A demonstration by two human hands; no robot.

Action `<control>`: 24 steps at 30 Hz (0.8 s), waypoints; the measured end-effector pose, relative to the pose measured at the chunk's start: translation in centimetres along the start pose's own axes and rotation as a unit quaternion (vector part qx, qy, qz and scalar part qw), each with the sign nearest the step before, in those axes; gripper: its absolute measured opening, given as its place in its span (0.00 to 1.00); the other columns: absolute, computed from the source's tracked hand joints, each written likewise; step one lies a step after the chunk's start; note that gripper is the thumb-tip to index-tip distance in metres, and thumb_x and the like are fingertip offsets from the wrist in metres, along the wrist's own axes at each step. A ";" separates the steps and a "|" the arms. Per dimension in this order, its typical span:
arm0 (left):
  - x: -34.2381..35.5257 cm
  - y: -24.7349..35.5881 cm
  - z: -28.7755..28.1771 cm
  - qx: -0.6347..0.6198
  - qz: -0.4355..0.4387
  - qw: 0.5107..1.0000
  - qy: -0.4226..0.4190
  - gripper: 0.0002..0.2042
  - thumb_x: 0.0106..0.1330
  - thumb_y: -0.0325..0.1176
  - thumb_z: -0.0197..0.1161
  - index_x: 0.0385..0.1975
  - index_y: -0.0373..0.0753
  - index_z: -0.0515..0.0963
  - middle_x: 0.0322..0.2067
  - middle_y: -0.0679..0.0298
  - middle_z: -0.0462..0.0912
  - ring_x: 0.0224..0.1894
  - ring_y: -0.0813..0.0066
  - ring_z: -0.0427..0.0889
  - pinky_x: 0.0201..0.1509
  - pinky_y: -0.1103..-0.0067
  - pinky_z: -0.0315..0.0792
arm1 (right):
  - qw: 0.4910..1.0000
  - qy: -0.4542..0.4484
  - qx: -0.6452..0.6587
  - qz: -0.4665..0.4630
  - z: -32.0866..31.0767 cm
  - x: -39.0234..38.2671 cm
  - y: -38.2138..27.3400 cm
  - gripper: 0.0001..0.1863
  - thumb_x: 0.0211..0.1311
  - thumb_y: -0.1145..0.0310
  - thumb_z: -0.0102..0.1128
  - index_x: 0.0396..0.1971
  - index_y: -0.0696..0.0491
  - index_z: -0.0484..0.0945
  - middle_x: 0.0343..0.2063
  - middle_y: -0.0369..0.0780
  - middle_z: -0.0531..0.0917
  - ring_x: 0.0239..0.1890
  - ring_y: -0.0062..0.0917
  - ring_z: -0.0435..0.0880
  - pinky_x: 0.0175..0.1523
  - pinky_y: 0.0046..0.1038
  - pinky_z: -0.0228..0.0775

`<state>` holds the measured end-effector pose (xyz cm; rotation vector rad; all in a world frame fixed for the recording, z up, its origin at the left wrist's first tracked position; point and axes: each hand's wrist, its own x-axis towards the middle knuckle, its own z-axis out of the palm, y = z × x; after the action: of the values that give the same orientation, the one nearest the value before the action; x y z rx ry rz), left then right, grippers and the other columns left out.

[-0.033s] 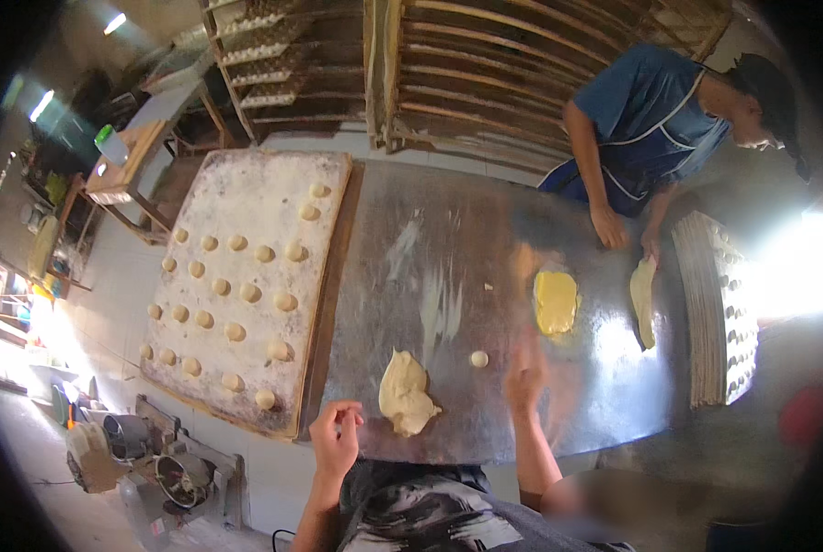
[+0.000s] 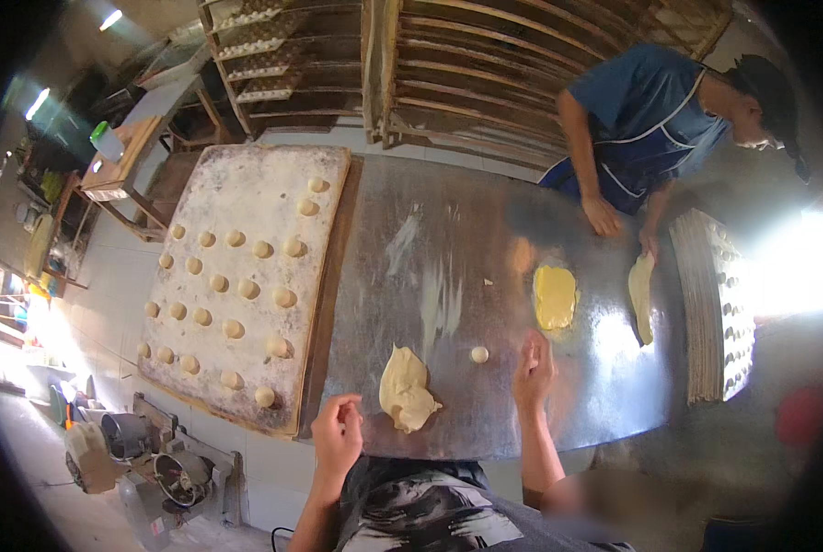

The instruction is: The person repeatedly picks up small dough balls from a floured board and flattens them into oval shapes on a metal table using their hands. A coworker performs similar shaping on the opposite side of the table.

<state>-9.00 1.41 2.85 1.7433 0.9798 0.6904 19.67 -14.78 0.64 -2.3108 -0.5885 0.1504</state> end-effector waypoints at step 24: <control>0.3 -6.9 5.1 0.133 0.012 0.927 -0.349 0.23 0.74 0.49 0.54 0.61 0.41 0.68 0.31 0.43 0.85 0.32 0.45 0.87 0.32 0.57 0.79 | 0.978 -0.057 0.106 -0.170 21.5 16.8 -26.2 0.28 0.70 0.57 0.57 0.69 0.44 0.71 0.48 0.49 0.85 0.46 0.40 0.82 0.56 0.39 0.73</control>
<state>-6.82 0.63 -5.38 2.0230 0.5612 -0.0846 19.04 22.85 4.20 -1.9719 -0.9685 0.1732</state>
